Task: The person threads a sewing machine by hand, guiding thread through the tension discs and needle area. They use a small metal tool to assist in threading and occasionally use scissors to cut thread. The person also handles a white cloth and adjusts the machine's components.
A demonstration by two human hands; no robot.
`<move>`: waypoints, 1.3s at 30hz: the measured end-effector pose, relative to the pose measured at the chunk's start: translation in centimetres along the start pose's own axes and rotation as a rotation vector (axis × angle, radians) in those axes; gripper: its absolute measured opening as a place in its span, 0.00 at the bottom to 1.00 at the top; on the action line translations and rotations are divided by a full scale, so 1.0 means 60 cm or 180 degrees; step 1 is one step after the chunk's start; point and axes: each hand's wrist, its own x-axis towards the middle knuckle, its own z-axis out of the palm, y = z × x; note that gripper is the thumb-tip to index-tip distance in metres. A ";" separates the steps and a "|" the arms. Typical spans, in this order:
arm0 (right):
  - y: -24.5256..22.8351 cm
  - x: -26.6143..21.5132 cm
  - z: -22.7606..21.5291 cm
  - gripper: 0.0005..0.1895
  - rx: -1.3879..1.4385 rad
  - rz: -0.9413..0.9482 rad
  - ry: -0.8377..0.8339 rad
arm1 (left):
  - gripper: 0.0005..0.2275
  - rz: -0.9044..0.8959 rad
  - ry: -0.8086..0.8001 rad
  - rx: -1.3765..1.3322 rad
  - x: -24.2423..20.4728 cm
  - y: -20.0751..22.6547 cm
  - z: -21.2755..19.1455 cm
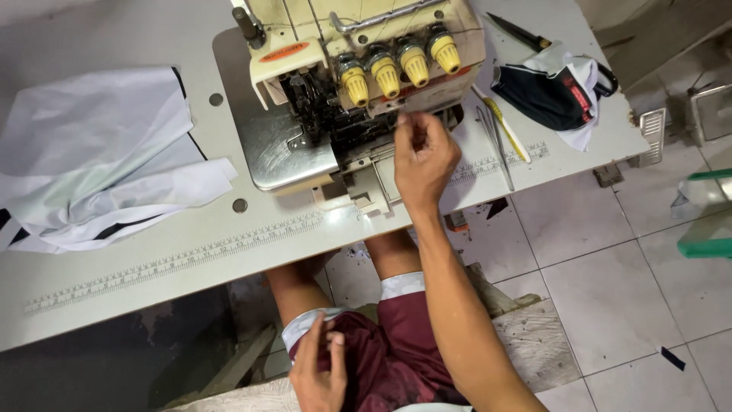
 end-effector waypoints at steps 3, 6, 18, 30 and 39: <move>0.013 -0.016 -0.013 0.07 -0.0656 -0.0457 -0.0195 | 0.17 0.0284 0.0445 0.0063 0.033 0.008 0.001; -0.018 -0.029 -0.026 0.07 -0.0751 -0.0643 -0.0387 | 0.17 0.0249 0.0534 0.0049 0.047 0.026 0.003; -0.036 -0.021 -0.065 0.05 0.0058 -0.0027 -0.0930 | 0.19 0.0194 -0.0451 -0.0217 -0.022 0.042 0.047; -0.006 -0.014 -0.095 0.08 -0.0709 -0.0349 -0.2058 | 0.20 0.0372 -0.0362 0.0078 0.002 0.034 0.041; -0.003 0.054 -0.168 0.04 -0.1475 -0.0690 -0.0223 | 0.17 0.0727 -0.0357 0.0251 0.016 0.043 0.046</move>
